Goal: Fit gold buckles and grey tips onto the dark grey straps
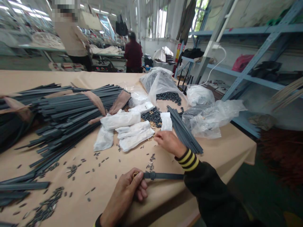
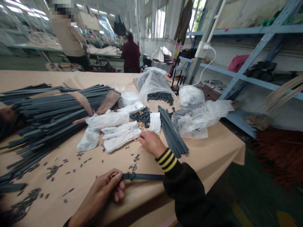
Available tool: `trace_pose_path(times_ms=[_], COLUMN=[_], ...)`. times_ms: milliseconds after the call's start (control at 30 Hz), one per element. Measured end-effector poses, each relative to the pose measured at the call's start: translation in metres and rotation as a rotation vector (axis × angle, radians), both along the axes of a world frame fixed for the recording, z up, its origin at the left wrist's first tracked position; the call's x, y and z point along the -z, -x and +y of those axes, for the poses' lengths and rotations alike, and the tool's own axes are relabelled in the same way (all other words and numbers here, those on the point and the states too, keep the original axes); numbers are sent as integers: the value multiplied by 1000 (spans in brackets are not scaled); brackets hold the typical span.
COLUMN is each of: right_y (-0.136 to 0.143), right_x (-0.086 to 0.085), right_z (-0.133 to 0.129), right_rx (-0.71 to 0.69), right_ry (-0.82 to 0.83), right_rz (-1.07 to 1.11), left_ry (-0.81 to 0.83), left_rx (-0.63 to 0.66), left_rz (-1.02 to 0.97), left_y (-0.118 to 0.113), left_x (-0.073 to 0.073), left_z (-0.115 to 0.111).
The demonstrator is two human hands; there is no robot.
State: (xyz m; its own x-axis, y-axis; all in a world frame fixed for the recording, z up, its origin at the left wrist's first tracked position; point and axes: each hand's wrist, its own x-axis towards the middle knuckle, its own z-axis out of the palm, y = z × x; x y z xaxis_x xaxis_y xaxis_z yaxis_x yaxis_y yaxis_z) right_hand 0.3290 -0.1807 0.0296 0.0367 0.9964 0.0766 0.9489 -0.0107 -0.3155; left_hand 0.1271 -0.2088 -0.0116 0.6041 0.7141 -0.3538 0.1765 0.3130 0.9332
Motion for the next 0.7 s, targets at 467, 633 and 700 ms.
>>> trace_pose_path(times_ms=[467, 633, 700], right_y=[-7, 17, 31], right_x=[7, -13, -7], right_z=[55, -26, -64], right_rx=[232, -33, -84], right_ry=[20, -17, 103], right_rz=[-109, 423, 762], left_ry=[-53, -54, -73], left_rx=[-67, -105, -111], left_rz=[-44, -60, -56], left_y=[2, 2, 2], left_x=[5, 7, 6], left_z=[-3, -6, -7])
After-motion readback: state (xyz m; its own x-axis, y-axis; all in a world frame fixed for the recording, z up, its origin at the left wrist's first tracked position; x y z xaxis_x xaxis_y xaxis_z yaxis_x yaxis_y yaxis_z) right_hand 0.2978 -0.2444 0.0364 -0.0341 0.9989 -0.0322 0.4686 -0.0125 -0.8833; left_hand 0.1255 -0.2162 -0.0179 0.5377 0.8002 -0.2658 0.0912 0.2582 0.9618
